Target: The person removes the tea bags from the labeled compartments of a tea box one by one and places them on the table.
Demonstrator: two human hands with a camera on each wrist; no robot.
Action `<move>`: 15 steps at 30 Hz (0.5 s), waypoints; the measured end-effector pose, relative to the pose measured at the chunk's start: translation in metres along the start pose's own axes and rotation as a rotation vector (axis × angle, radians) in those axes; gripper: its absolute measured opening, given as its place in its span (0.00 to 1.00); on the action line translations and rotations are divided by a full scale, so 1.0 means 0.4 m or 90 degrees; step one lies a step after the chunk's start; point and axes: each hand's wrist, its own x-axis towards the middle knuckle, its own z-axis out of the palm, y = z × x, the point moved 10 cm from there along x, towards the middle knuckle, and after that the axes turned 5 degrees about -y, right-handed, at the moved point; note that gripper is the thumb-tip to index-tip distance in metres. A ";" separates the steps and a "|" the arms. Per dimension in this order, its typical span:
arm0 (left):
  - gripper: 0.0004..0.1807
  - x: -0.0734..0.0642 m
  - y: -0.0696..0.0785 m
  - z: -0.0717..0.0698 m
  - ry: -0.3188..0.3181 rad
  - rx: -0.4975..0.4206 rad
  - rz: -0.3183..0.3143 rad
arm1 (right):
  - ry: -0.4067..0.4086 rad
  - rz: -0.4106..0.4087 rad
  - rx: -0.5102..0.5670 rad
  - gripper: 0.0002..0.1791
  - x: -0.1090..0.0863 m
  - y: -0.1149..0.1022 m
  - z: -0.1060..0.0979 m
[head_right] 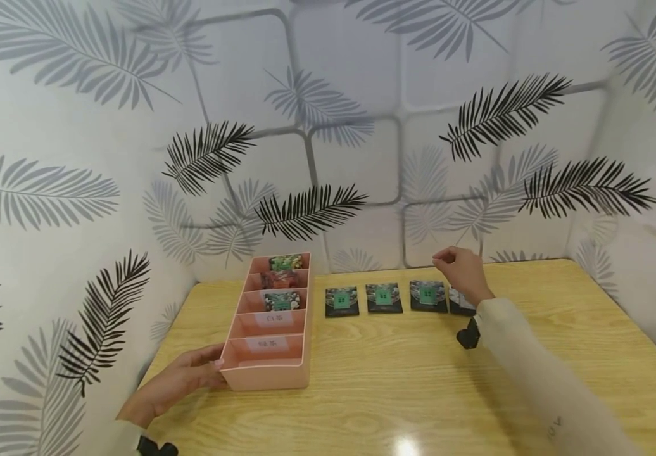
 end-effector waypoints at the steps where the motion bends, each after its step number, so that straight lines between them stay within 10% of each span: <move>1: 0.36 -0.001 0.001 0.000 0.001 -0.001 0.001 | -0.006 -0.004 0.007 0.18 0.002 -0.012 0.008; 15: 0.36 -0.001 0.001 -0.006 0.007 0.000 0.004 | -0.062 -0.018 0.038 0.16 0.032 -0.140 0.117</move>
